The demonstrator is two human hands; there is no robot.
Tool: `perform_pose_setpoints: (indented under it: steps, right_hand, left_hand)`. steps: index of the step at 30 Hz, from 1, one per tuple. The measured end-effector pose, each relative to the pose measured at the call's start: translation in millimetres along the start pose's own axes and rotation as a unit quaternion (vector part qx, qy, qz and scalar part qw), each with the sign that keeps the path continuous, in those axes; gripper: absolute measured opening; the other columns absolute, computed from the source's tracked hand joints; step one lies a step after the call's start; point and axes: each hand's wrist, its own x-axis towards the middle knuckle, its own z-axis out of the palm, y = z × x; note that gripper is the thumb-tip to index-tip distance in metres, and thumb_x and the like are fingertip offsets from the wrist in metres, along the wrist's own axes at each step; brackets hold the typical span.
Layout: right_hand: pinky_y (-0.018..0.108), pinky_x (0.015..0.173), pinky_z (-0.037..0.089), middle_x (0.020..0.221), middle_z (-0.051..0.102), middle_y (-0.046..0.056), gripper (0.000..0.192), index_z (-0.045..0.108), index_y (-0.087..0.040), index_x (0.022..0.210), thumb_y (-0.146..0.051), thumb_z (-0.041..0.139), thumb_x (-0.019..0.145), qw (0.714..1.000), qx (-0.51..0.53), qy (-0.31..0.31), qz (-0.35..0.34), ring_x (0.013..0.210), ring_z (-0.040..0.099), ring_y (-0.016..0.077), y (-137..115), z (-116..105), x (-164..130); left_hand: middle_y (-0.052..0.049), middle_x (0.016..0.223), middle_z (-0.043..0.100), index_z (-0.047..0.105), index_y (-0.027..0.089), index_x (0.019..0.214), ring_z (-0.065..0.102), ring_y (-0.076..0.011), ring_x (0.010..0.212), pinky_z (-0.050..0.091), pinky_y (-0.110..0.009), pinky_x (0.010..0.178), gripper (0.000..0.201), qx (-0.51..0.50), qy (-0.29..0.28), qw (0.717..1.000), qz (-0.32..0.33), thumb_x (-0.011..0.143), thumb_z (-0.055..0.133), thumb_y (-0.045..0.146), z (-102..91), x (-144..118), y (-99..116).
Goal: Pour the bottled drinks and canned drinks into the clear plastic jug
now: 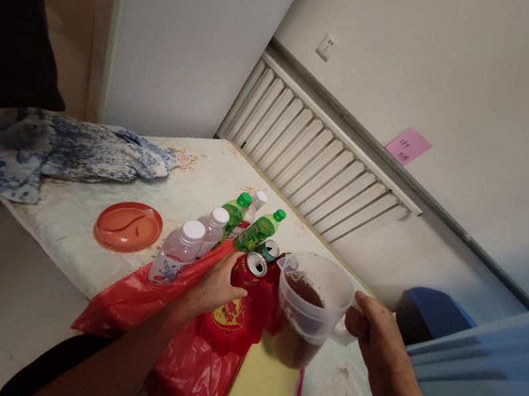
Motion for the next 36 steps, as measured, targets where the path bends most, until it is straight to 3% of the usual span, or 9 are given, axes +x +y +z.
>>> perform_pose_setpoints:
  steps: [7,12,19,24,36]
  right_hand:
    - [0.025,0.041,0.016,0.046,0.02,-0.01,0.045,0.032,-0.023,0.049,-0.039,0.064,0.077,0.989,0.141,0.049,-0.017,0.043,0.014,0.007,3.9,18.2,-8.0]
    - [0.022,0.038,0.018,0.049,0.023,-0.01,0.037,0.034,-0.022,0.052,-0.031,0.062,0.075,0.976,0.214,0.042,-0.009,0.042,0.014,0.0062,13.6,39.1,-9.7]
    - [0.021,0.038,0.018,0.049,0.026,-0.01,0.035,0.034,-0.022,0.055,-0.029,0.061,0.076,0.964,0.262,0.033,-0.009,0.041,0.016,0.0057,28.4,67.4,-11.3]
    - [0.023,0.039,0.017,0.047,0.024,-0.01,0.038,0.032,-0.022,0.053,-0.032,0.061,0.075,0.965,0.259,0.046,-0.012,0.041,0.015,0.0062,39.8,83.9,-13.7]
    - [0.025,0.039,0.016,0.048,0.024,-0.01,0.038,0.032,-0.023,0.055,-0.037,0.061,0.076,0.967,0.249,0.057,-0.014,0.041,0.015,0.0065,61.9,91.8,-17.2]
  left_hand:
    - [-0.012,0.132,0.058,0.049,0.018,0.129,0.052,-0.0287,0.126,0.039,-0.045,0.11,0.072,0.015,0.037,0.999,-0.007,0.062,0.074,0.011,-0.7,2.5,1.5]
    - [-0.01,0.132,0.058,0.046,0.02,0.133,0.053,-0.0282,0.125,0.04,-0.045,0.109,0.075,0.031,0.066,0.997,0.022,0.064,0.074,0.012,-1.4,5.2,-3.4]
    - [-0.013,0.137,0.053,0.044,0.018,0.134,0.047,-0.0285,0.132,0.035,-0.045,0.113,0.075,0.047,0.116,0.992,0.031,0.065,0.072,0.012,-1.3,11.9,-12.9]
    - [-0.011,0.136,0.053,0.042,0.022,0.134,0.048,-0.0282,0.131,0.036,-0.046,0.112,0.076,0.042,0.136,0.99,0.015,0.065,0.073,0.012,-4.4,13.5,-13.4]
    - [-0.01,0.138,0.053,0.041,0.022,0.136,0.047,-0.0276,0.132,0.034,-0.047,0.114,0.078,0.032,0.114,0.993,0.002,0.065,0.07,0.009,-6.3,11.9,-9.7]
